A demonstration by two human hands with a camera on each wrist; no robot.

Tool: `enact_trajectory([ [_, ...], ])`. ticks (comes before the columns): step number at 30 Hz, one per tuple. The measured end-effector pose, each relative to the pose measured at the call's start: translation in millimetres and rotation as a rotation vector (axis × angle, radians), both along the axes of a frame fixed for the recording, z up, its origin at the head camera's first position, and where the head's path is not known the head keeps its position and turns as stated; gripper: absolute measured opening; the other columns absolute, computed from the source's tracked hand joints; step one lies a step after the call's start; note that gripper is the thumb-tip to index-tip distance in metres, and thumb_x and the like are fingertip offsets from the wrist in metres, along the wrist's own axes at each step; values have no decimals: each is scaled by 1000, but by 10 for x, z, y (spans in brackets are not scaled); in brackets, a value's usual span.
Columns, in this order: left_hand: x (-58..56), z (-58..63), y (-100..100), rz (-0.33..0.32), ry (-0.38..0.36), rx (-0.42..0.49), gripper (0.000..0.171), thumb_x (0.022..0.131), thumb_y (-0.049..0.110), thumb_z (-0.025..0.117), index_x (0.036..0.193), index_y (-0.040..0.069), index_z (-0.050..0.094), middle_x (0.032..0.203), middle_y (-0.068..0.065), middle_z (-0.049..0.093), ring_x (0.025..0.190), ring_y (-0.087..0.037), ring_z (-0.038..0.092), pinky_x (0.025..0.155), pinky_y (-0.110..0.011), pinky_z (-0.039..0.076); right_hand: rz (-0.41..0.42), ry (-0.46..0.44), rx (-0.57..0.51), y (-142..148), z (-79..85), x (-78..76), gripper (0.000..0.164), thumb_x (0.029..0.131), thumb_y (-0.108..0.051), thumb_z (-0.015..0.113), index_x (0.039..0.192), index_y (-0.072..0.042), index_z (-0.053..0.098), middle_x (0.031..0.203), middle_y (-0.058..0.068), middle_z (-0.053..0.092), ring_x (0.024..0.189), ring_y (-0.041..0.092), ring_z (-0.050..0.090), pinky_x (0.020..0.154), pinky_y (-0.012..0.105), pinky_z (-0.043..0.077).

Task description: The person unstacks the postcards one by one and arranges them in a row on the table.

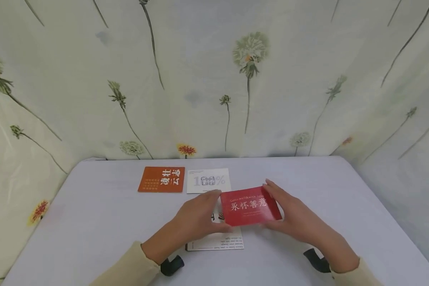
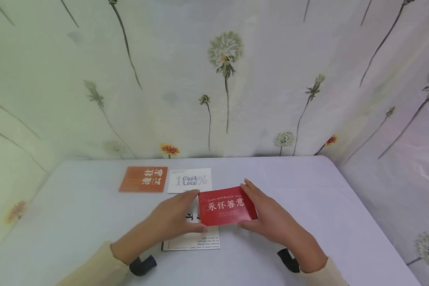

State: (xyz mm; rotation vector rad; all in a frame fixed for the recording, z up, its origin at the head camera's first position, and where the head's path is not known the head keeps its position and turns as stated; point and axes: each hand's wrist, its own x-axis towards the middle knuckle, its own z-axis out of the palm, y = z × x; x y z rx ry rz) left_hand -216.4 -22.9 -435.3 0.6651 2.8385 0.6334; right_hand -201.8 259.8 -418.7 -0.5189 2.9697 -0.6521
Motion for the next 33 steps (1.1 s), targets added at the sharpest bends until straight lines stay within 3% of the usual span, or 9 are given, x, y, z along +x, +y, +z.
enact_trajectory([
  [8,-155,12,205,-23,39,17,101,66,62,78,148,18,38,144,0,46,129,-19,46,90,-39,53,-16,-16,-18,142,6,-111,112,68,-39,87,155,-22,19,157,6,23,135,31,34,75,41,58],
  [13,-274,21,334,-34,77,8,99,69,63,77,147,16,38,143,-2,46,130,-20,45,93,-37,51,-32,10,-35,198,13,-220,113,69,-34,87,155,-15,17,155,13,25,132,35,35,76,45,58],
  [20,-438,-21,483,-10,55,7,98,70,58,78,148,17,36,144,-3,45,130,-20,44,92,-38,51,-49,18,-13,267,-12,-394,112,70,-30,87,155,-12,16,154,16,24,133,38,33,77,48,57],
  [26,-607,-79,522,-29,85,-19,99,71,63,74,149,16,34,145,-2,43,131,-20,43,96,-39,49,-48,19,-22,301,-56,-491,112,72,-29,86,156,-15,13,157,15,19,136,38,29,78,47,57],
  [33,-757,-86,547,-46,85,12,100,71,59,77,150,18,32,148,-2,41,133,-21,40,100,-42,46,-68,18,-1,331,-85,-623,112,73,-30,85,156,-13,12,158,15,16,137,38,27,80,49,56],
])
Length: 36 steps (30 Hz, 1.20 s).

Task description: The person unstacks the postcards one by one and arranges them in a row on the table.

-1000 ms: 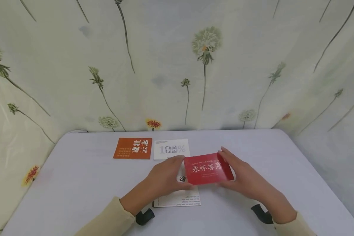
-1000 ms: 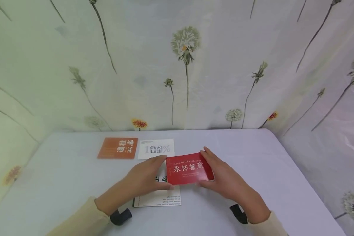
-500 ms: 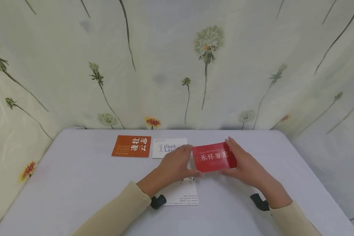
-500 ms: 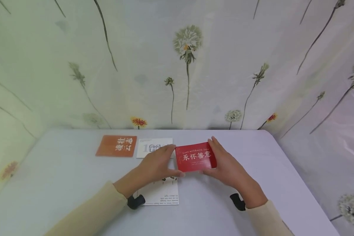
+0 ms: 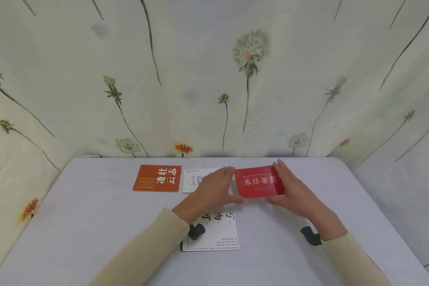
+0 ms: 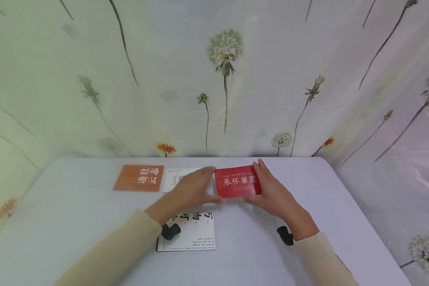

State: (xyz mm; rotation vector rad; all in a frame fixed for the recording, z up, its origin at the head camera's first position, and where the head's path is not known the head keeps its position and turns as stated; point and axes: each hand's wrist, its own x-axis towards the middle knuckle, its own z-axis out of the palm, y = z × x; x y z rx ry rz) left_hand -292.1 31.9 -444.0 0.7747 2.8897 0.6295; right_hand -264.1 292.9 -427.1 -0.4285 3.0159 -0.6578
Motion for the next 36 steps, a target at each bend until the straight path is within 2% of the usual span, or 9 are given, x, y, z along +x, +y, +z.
enact_trajectory([
  [5,-127,-39,73,4,22,-44,101,71,62,75,151,18,31,150,-2,37,137,-23,34,109,-44,35,-13,-23,20,45,-38,-109,110,75,-33,83,156,-12,11,158,16,14,138,39,25,83,51,54],
  [8,-217,-71,125,-7,38,-83,101,72,64,73,151,17,32,153,-3,35,142,-23,27,114,-43,25,-33,-34,37,76,-74,-171,110,75,-35,83,155,-11,12,158,16,15,138,39,26,85,53,53],
  [12,-330,-137,185,-8,49,-141,102,71,68,71,151,17,32,155,-2,31,145,-22,18,118,-42,14,-57,-65,19,101,-144,-251,110,74,-35,84,155,-11,13,157,16,18,138,39,26,86,53,52],
  [15,-378,-161,215,-1,45,-169,103,71,68,70,151,17,31,156,-2,29,146,-22,15,118,-41,12,-70,-87,12,117,-204,-312,110,73,-36,83,155,-11,14,156,15,20,138,38,25,87,53,52],
  [22,-415,-146,249,-9,46,-185,102,72,67,71,151,16,32,156,-3,29,147,-23,13,118,-41,9,-94,-131,16,173,-300,-395,111,75,-43,81,156,-15,11,157,13,20,140,38,23,91,55,49],
  [30,-424,-174,238,-4,44,-227,100,73,67,70,151,17,32,158,-2,27,147,-23,11,119,-40,7,-81,-175,23,157,-317,-433,107,75,-47,80,156,-15,16,157,12,22,140,37,23,94,56,47],
  [36,-408,-146,209,-9,21,-264,98,75,67,68,151,16,32,160,-3,21,148,-23,6,118,-38,7,-55,-206,45,155,-328,-450,102,78,-47,77,155,-13,19,156,13,24,139,37,26,94,56,47],
])
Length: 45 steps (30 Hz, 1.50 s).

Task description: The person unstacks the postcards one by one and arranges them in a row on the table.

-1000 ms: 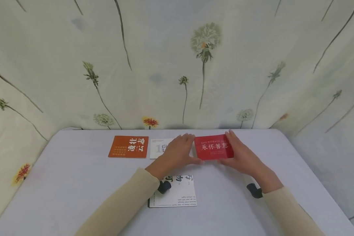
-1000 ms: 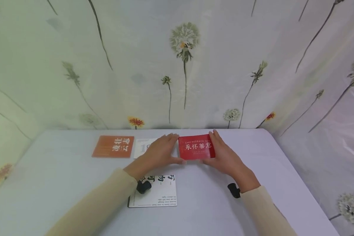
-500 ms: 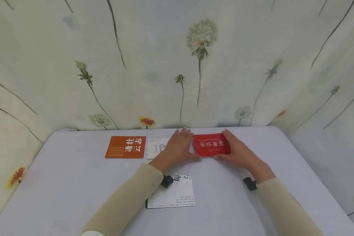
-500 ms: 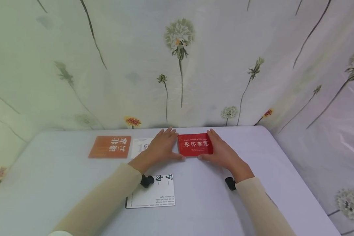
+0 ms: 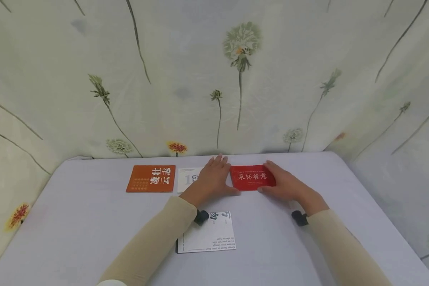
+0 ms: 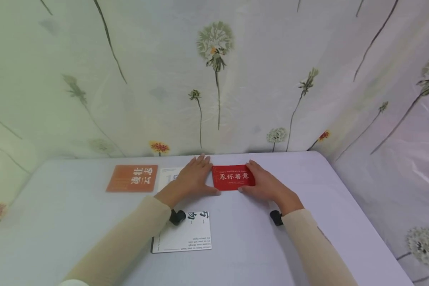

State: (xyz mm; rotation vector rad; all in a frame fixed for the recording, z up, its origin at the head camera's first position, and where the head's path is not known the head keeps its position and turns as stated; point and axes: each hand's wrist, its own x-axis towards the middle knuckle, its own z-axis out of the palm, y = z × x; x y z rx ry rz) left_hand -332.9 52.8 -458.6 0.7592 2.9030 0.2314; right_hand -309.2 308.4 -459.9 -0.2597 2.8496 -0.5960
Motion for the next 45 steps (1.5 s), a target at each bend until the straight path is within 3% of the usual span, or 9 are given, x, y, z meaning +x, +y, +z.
enact_trajectory([
  [9,24,-34,-45,24,-22,-8,103,73,65,71,152,13,30,161,-9,10,148,-26,-1,118,-41,0,22,-59,-16,-34,-22,-25,99,82,-48,73,155,-12,16,158,13,19,141,37,22,98,57,43],
  [15,16,-93,-26,-2,23,0,108,71,64,73,154,14,26,162,-6,10,148,-24,-2,118,-40,-2,20,-53,-5,-47,-30,-12,101,80,-46,75,156,-15,16,160,11,15,142,37,18,95,56,46],
  [21,76,18,-66,-51,37,41,110,75,61,72,155,12,16,162,-4,11,148,-22,3,118,-38,6,41,3,-3,-93,35,66,97,80,-42,76,155,-15,20,160,9,13,144,36,15,98,58,42],
  [30,112,104,-146,-55,52,63,102,78,62,68,155,14,20,161,-3,15,148,-21,8,117,-39,14,79,72,-5,-270,195,238,98,77,-45,78,155,-19,23,160,6,14,144,34,18,95,57,45],
  [35,205,205,-240,-97,31,55,102,78,62,69,155,17,19,161,-1,16,147,-20,10,116,-38,19,96,106,-5,-380,300,366,97,78,-44,78,155,-24,22,160,5,17,143,33,19,93,56,48],
  [40,381,310,-407,-160,18,17,102,78,62,68,155,17,19,161,-1,16,147,-19,10,116,-38,18,138,116,10,-508,378,533,99,79,-50,75,155,-27,17,159,2,18,143,30,22,93,53,48],
  [45,558,338,-602,-165,14,2,102,78,62,68,156,18,19,161,1,15,147,-18,9,116,-39,19,201,132,31,-628,419,702,96,80,-55,72,155,-24,19,160,-2,18,144,25,21,98,50,46],
])
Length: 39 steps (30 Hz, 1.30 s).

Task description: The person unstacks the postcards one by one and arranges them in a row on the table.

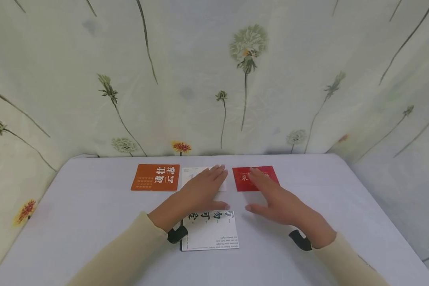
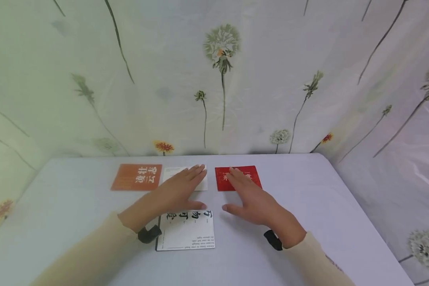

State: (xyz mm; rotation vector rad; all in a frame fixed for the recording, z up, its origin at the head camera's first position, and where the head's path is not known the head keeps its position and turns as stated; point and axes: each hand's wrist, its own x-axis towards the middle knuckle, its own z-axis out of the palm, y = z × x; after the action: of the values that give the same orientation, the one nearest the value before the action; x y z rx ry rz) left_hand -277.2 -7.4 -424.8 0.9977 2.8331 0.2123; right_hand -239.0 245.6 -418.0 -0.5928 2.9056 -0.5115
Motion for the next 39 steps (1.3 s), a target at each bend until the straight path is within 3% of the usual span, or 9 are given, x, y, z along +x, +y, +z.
enact_trajectory([
  [7,300,5,-310,31,-56,16,101,76,61,70,155,19,21,160,3,18,147,-19,11,115,-43,20,57,-14,23,-171,-49,201,99,73,-61,74,154,-30,24,158,-7,23,143,21,25,101,48,44],
  [12,512,-71,-499,9,-78,-3,102,76,63,70,155,17,23,160,2,20,147,-19,13,116,-43,18,91,-53,42,-305,-108,320,101,69,-64,75,152,-30,30,156,-10,26,142,17,28,104,44,42],
  [19,718,-175,-736,9,-125,-5,110,68,69,71,154,15,26,159,0,22,146,-20,16,116,-44,19,127,-120,58,-450,-200,413,106,65,-65,77,152,-26,31,155,-8,30,141,18,30,104,45,42],
  [25,821,-286,-886,54,-170,10,109,68,67,74,153,16,29,157,0,28,144,-21,25,113,-45,28,135,-146,81,-480,-290,462,104,67,-60,79,152,-25,30,154,-7,32,139,18,33,103,45,43],
  [32,893,-336,-922,134,-149,90,96,72,56,79,150,20,37,150,1,41,133,-20,44,103,-42,43,171,-64,70,-490,-305,503,95,70,-54,80,149,-23,37,150,-4,40,135,19,40,100,42,46],
  [39,922,-337,-943,139,-144,135,92,72,54,79,148,21,39,148,2,44,133,-18,45,102,-39,44,169,-81,55,-493,-316,501,98,68,-59,79,150,-26,36,150,-5,39,135,20,40,100,44,45],
])
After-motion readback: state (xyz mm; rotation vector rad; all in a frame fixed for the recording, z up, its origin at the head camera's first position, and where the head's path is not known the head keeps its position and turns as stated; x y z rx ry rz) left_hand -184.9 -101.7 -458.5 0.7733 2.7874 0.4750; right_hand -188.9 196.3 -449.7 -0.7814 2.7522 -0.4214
